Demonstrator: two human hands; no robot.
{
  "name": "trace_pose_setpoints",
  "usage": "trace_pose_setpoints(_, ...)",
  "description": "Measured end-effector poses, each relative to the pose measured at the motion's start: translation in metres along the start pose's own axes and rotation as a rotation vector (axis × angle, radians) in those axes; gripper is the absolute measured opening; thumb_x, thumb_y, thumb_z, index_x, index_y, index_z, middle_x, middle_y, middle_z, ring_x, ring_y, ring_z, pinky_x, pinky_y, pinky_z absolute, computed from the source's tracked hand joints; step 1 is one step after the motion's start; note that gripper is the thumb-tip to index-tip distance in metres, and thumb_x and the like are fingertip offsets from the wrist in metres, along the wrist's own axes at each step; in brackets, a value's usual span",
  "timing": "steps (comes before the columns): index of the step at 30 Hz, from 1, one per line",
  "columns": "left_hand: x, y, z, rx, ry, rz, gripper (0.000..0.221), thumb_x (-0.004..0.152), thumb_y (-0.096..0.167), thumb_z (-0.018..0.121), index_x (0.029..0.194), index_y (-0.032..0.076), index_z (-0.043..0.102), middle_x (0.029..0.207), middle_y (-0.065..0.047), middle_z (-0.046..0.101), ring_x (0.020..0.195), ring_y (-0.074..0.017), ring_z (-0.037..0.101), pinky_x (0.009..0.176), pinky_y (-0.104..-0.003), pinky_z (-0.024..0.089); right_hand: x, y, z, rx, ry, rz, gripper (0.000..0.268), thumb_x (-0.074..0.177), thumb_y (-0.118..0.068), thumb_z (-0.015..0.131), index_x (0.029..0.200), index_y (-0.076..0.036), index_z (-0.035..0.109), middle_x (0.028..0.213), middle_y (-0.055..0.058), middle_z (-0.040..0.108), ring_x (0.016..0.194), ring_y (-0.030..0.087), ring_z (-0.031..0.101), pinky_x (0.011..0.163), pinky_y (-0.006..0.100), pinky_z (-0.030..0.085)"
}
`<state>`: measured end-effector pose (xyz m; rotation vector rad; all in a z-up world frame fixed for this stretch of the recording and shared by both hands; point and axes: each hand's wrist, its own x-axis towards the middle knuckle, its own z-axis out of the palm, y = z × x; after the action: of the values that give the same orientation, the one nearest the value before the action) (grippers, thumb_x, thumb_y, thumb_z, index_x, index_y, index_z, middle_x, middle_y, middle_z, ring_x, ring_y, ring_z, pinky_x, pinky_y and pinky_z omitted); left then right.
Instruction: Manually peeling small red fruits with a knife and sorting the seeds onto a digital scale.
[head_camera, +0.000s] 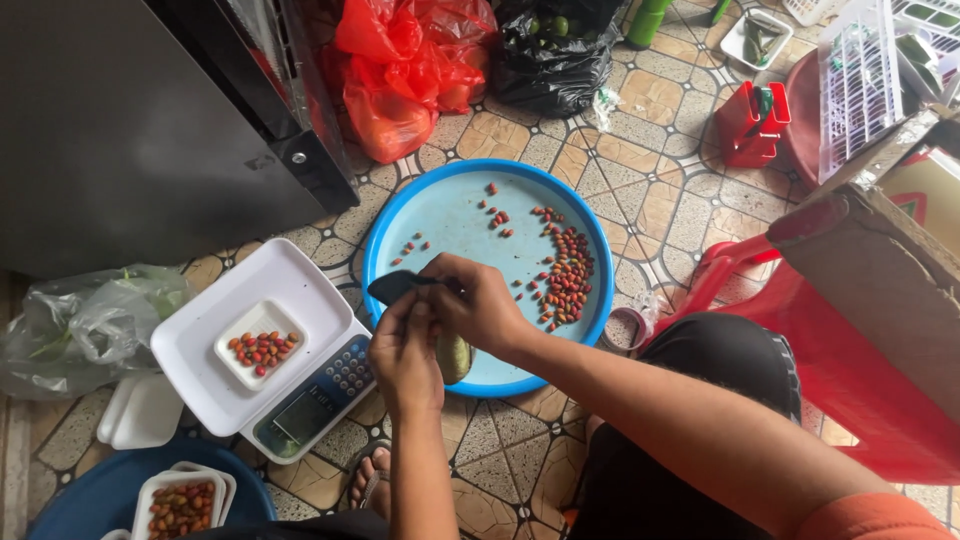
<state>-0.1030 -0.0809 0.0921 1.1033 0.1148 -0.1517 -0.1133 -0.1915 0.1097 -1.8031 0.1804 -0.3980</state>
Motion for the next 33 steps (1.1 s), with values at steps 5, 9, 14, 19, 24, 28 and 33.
trace_pose_setpoints(5,0.004,-0.004,0.000,-0.007,0.018,-0.025,0.019,0.096,0.005,0.066,0.113,0.004,0.073,0.093,-0.007,0.072,0.078,-0.0090,0.065,0.069,-0.021,0.057,-0.006,0.005,0.003,-0.068,0.051,-0.004,0.015,0.094,-0.012,0.062,0.105,-0.018,0.069,0.082,0.012,0.071,0.073,0.032,0.072,0.069,0.043,0.058)
trace_pose_setpoints(9,0.005,0.003,-0.005,-0.037,0.028,-0.007,0.020,0.097,0.002,0.064,0.114,0.000,0.073,0.091,-0.012,0.071,0.079,-0.0115,0.065,0.067,-0.027,0.059,-0.014,-0.005,0.009,0.006,-0.031,-0.082,0.014,0.095,-0.007,0.061,0.102,-0.015,0.068,0.078,0.007,0.070,0.069,0.025,0.075,0.068,0.039,0.061)
trace_pose_setpoints(14,0.005,0.003,-0.006,0.011,0.004,0.014,0.019,0.098,0.004,0.066,0.115,0.001,0.074,0.092,-0.012,0.073,0.081,-0.0100,0.065,0.072,-0.028,0.060,-0.010,-0.009,0.008,-0.055,-0.025,-0.049,0.013,0.093,-0.006,0.061,0.101,-0.015,0.067,0.083,0.011,0.068,0.075,0.031,0.073,0.066,0.043,0.058)
trace_pose_setpoints(19,0.003,0.002,-0.004,0.037,-0.030,0.007,0.017,0.097,0.004,0.067,0.112,0.003,0.074,0.087,-0.008,0.072,0.077,-0.0090,0.066,0.068,-0.023,0.059,-0.002,0.000,0.000,-0.001,-0.003,0.064,0.013,0.091,-0.011,0.061,0.100,-0.017,0.068,0.080,0.008,0.070,0.075,0.024,0.071,0.071,0.041,0.057)
trace_pose_setpoints(24,0.007,-0.009,-0.010,-0.005,-0.038,0.004,0.018,0.097,0.001,0.064,0.114,0.000,0.072,0.092,-0.011,0.072,0.078,-0.0120,0.067,0.068,-0.023,0.059,-0.009,-0.003,0.007,-0.020,0.039,0.025,0.015,0.090,-0.007,0.060,0.100,-0.016,0.067,0.081,0.012,0.070,0.072,0.031,0.069,0.066,0.044,0.056)
trace_pose_setpoints(28,0.006,-0.002,-0.011,0.001,-0.022,0.021,0.018,0.099,0.002,0.064,0.114,0.000,0.072,0.092,-0.012,0.072,0.081,-0.0113,0.065,0.072,-0.028,0.061,-0.011,-0.009,0.010,-0.062,-0.008,-0.048,0.016,0.090,-0.003,0.061,0.097,-0.015,0.068,0.081,0.011,0.066,0.071,0.031,0.070,0.063,0.041,0.056)
trace_pose_setpoints(33,0.004,0.002,-0.009,0.036,-0.065,0.019,0.015,0.099,0.004,0.066,0.112,0.003,0.073,0.092,-0.010,0.072,0.084,-0.0109,0.066,0.074,-0.028,0.061,-0.004,-0.008,0.004,0.018,0.017,0.009,0.013,0.088,-0.009,0.062,0.096,-0.017,0.068,0.083,0.008,0.069,0.075,0.023,0.069,0.067,0.038,0.056)
